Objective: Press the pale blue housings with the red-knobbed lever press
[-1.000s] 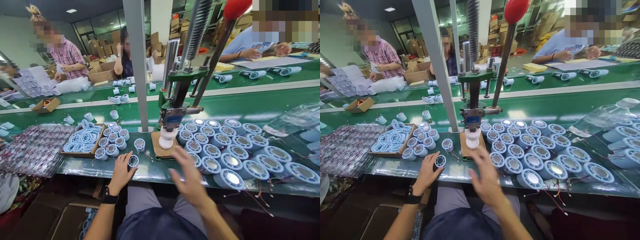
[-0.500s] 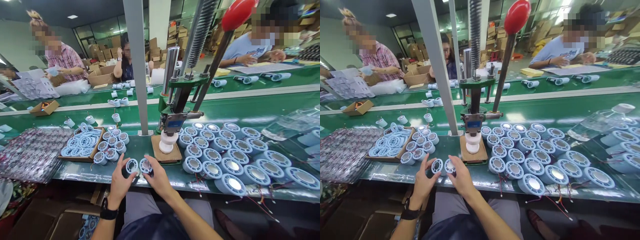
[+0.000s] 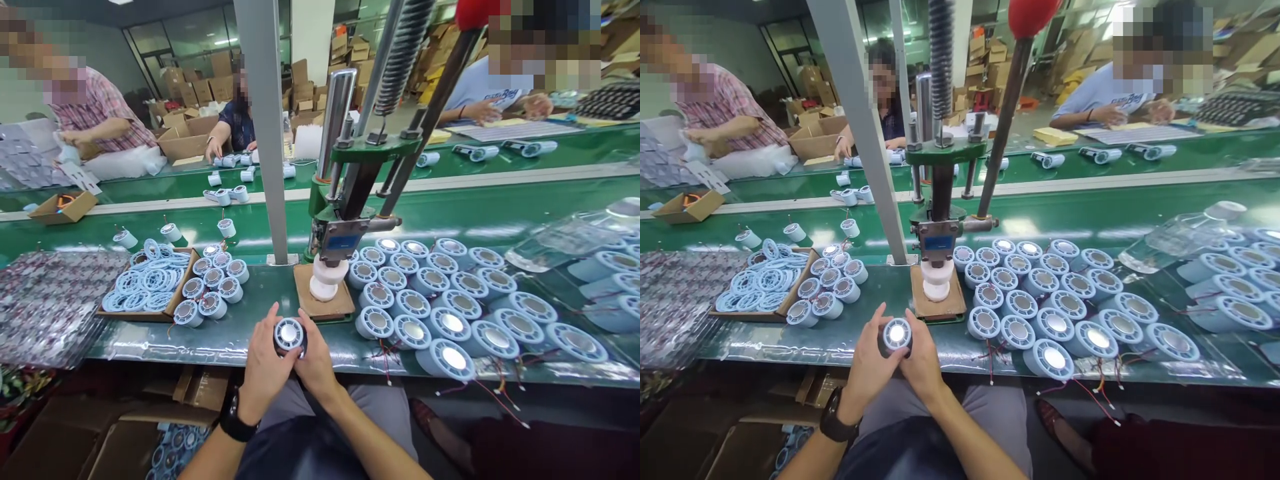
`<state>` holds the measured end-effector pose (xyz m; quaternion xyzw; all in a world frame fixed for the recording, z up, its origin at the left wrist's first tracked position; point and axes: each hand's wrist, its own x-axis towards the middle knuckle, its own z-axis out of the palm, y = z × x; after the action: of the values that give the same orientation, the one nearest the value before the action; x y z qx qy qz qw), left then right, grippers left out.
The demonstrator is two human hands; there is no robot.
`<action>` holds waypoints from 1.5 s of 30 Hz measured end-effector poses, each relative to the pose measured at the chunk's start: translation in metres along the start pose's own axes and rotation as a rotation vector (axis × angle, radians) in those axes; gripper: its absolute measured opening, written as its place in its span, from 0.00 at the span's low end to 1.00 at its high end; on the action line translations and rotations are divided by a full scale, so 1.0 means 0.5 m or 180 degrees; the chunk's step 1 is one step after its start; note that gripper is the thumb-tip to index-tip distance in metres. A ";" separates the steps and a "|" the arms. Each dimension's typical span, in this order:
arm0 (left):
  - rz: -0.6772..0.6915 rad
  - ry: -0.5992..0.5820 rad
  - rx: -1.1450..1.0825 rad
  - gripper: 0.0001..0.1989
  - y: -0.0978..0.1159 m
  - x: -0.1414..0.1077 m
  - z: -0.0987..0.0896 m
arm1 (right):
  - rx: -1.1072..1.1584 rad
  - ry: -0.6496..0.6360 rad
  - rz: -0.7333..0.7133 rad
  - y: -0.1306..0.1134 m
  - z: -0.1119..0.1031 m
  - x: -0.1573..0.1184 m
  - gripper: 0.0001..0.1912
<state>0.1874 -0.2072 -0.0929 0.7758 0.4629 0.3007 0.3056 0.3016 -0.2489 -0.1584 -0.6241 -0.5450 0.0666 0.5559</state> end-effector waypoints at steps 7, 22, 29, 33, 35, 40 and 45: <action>-0.0245 0.0312 -0.0275 0.32 0.000 -0.024 0.040 | -0.0251 -0.0408 -0.0092 -0.002 -0.003 0.002 0.27; 0.0043 -0.0183 -0.1196 0.26 0.063 0.172 0.010 | -0.1317 0.1187 -0.1015 -0.363 -0.463 0.622 0.30; 0.0185 -0.0568 -0.2042 0.27 0.105 0.233 0.106 | -0.0009 0.0889 -0.0851 -0.292 -0.403 0.696 0.39; 0.0267 -0.0756 -0.2152 0.23 0.099 0.245 0.127 | 0.0136 0.0865 -0.0836 -0.299 -0.410 0.703 0.40; 0.0263 -0.0779 -0.2168 0.24 0.092 0.242 0.128 | 0.0288 0.0886 -0.0755 -0.314 -0.424 0.698 0.37; 0.0346 -0.0704 -0.1997 0.33 0.071 0.222 0.131 | 0.0279 0.1118 -0.1640 -0.310 -0.439 0.487 0.22; 0.0387 -0.0546 -0.1813 0.37 0.070 0.215 0.138 | -0.0375 0.2285 -0.2082 -0.153 -0.323 0.107 0.15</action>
<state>0.2997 -0.1370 -0.0904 0.7077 0.2853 0.3695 0.5303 0.3877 -0.3250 -0.0114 -0.4341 -0.4893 -0.3620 0.6642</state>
